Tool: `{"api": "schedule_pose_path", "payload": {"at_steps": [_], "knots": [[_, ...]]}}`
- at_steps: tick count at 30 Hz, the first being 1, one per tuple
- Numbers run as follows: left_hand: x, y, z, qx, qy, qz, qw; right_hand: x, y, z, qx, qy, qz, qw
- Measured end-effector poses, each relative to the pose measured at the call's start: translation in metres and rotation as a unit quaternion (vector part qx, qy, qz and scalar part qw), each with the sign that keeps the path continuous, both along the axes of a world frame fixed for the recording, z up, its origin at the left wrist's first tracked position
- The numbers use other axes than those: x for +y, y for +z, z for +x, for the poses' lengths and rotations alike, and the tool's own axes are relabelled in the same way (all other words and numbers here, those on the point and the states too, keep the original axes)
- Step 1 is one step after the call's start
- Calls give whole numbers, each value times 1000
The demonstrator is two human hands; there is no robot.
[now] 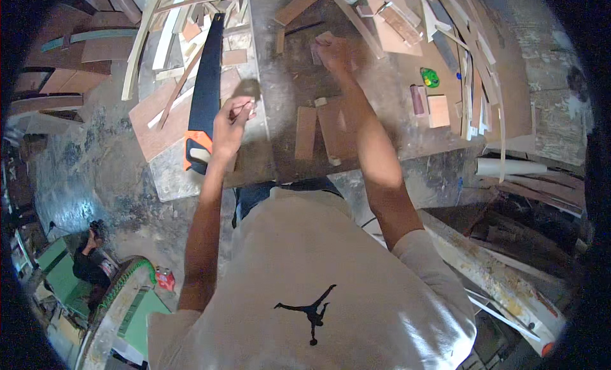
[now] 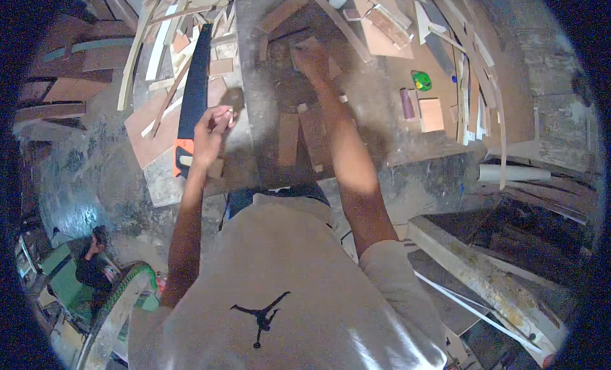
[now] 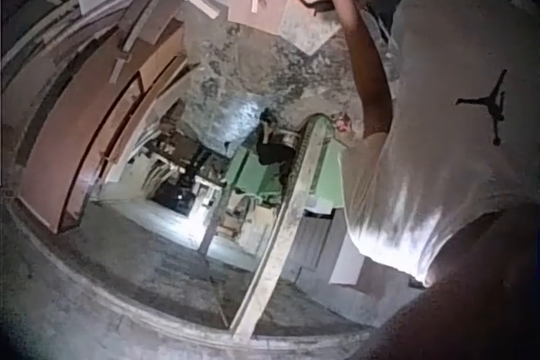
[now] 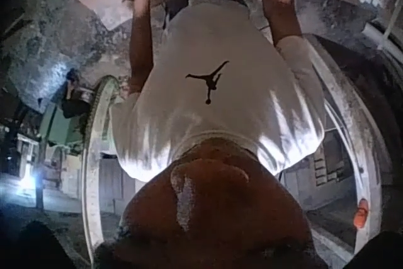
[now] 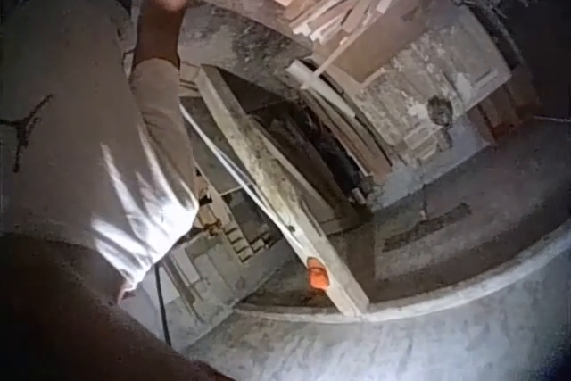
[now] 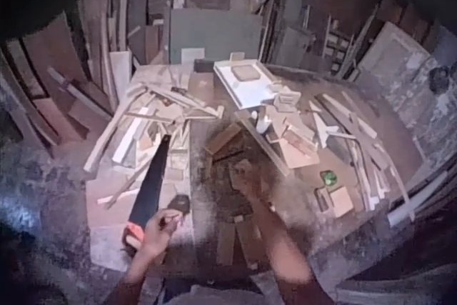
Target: Sanding small wooden blocks and applying glue to assemble them into a structure.
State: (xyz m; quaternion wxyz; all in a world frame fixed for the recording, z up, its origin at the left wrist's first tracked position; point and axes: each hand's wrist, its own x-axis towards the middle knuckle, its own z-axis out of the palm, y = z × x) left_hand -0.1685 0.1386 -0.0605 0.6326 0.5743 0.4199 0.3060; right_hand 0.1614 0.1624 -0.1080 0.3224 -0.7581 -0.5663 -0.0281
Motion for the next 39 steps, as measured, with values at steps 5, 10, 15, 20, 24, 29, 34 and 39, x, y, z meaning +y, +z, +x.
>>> {"api": "schedule_pose_path", "payload": {"at_steps": [5, 10, 15, 20, 24, 29, 34, 39], "knots": [[-45, -5, 31, -56, 81, -54, 994, 6, 2, 62, 187, -19, 19, 982], [-86, 4, 73, -85, 154, -137, 975, -30, 22, 125, 120, -108, -3, 987], [-114, 3, 77, -111, 181, -149, 966, -153, 28, 166, 73, -205, -75, 973], [-116, 38, 95, -120, 158, -154, 968, -250, -12, 196, -88, -193, -16, 977], [-114, 76, 104, -127, 141, -113, 975, -275, -43, 221, -151, -154, -52, 975], [-121, 113, 101, -129, 157, -94, 975, -226, 35, 174, 264, -109, 31, 958], [-129, 142, 101, -117, 170, -6, 979, -186, 135, 71, 553, 29, 34, 832], [-140, 171, 102, 50, 180, 277, 942, -174, 216, -37, 615, 268, -38, 740]]}}
